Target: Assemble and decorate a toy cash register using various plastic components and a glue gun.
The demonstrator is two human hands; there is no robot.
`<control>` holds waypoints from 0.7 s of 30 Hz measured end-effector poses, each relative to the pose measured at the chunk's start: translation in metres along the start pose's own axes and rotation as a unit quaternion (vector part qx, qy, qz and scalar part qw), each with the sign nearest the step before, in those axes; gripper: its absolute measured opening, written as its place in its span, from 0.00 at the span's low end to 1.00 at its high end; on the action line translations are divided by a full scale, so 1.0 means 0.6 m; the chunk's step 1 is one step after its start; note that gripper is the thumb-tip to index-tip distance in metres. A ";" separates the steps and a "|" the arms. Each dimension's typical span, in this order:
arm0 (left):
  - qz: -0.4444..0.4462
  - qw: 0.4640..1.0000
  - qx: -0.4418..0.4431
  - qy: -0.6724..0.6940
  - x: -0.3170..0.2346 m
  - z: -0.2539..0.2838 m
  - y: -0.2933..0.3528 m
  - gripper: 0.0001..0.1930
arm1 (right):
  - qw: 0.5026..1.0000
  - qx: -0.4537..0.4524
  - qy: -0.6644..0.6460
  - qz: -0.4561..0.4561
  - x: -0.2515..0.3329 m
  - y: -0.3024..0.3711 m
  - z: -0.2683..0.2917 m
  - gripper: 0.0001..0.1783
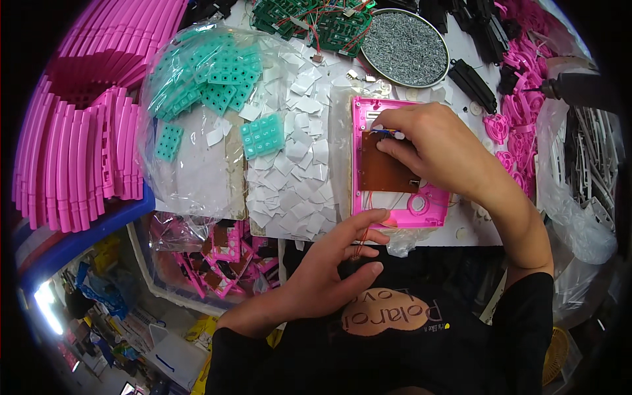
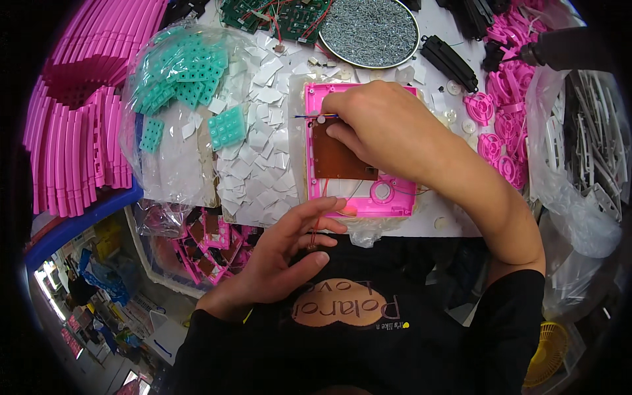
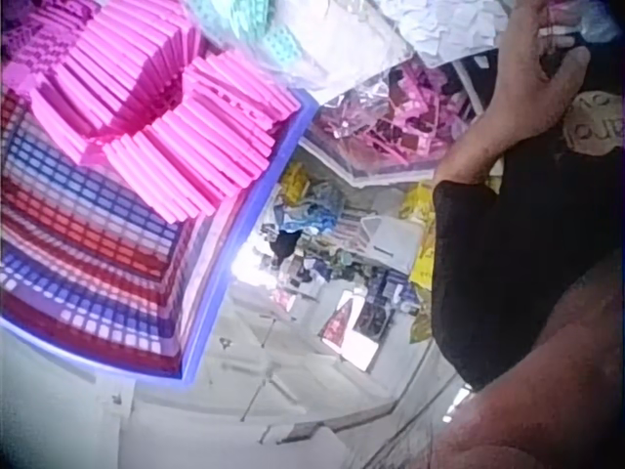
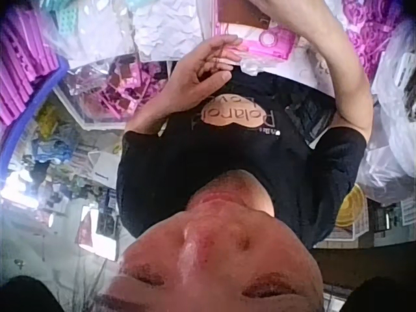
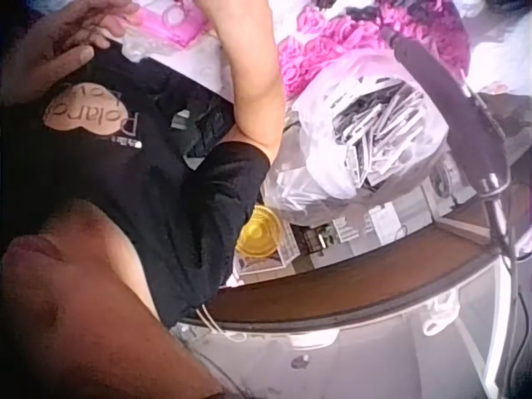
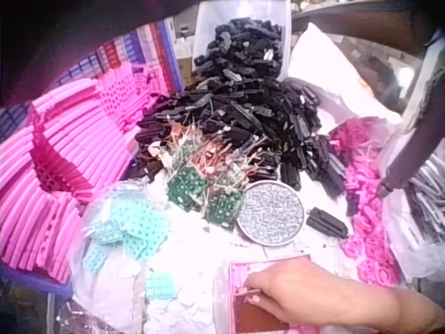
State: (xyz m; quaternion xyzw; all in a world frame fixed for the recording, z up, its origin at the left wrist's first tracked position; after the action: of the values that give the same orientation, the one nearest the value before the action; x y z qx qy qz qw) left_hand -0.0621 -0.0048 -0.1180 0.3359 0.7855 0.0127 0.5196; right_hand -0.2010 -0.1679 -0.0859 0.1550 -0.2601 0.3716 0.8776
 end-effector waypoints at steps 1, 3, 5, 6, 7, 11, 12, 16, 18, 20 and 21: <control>0.002 1.000 -0.002 0.000 0.000 0.001 0.000 0.36 | 1.000 0.008 -0.002 -0.008 0.003 -0.002 0.002 0.11; 0.002 1.000 -0.003 -0.002 0.001 0.000 0.000 0.36 | 0.997 0.017 -0.062 -0.042 -0.024 0.004 -0.008 0.11; 0.000 1.000 -0.004 -0.004 0.003 0.001 0.000 0.36 | 0.988 0.027 -0.136 -0.065 -0.041 0.016 -0.012 0.12; -0.009 1.000 0.001 -0.018 0.002 0.001 0.001 0.36 | 0.981 0.033 -0.173 -0.077 -0.050 0.022 -0.013 0.12; -0.019 0.999 0.007 -0.033 -0.001 0.001 0.001 0.35 | 0.974 0.033 -0.204 -0.094 -0.057 0.028 -0.012 0.12; -0.061 0.995 0.019 -0.081 -0.004 0.001 -0.003 0.35 | 0.942 0.020 -0.308 -0.129 -0.072 0.055 -0.018 0.11; -0.061 0.994 0.023 -0.086 -0.004 0.000 -0.005 0.35 | 0.946 0.011 -0.303 -0.116 -0.074 0.059 -0.020 0.11; -0.061 0.994 0.026 -0.087 -0.001 -0.002 -0.008 0.34 | 0.947 0.020 -0.288 -0.143 -0.070 0.055 -0.018 0.11; -0.058 0.995 0.016 -0.076 0.000 -0.001 -0.008 0.34 | 0.970 0.031 -0.215 -0.112 -0.058 0.041 -0.011 0.11; -0.049 0.997 0.003 -0.063 0.004 0.002 -0.006 0.35 | 0.980 0.031 -0.175 -0.089 -0.050 0.027 -0.014 0.12; -0.046 0.998 0.001 -0.047 0.006 0.002 -0.007 0.35 | 0.981 0.024 -0.173 -0.082 -0.048 0.021 -0.020 0.11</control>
State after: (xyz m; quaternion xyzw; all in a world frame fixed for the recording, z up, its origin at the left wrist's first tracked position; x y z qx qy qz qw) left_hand -0.0642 -0.0062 -0.1229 0.3006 0.7747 -0.0276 0.5556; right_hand -0.2230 -0.1699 -0.1113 0.2591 -0.3854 0.2722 0.8427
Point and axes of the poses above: each hand's wrist, its own y-axis away from the middle knuckle, its own z-axis out of the back of the hand, x = y × z, the point moved 4 cm from there along -y, towards the middle knuckle, and after that the axes turned 3 degrees about y, right-handed, at the moved point
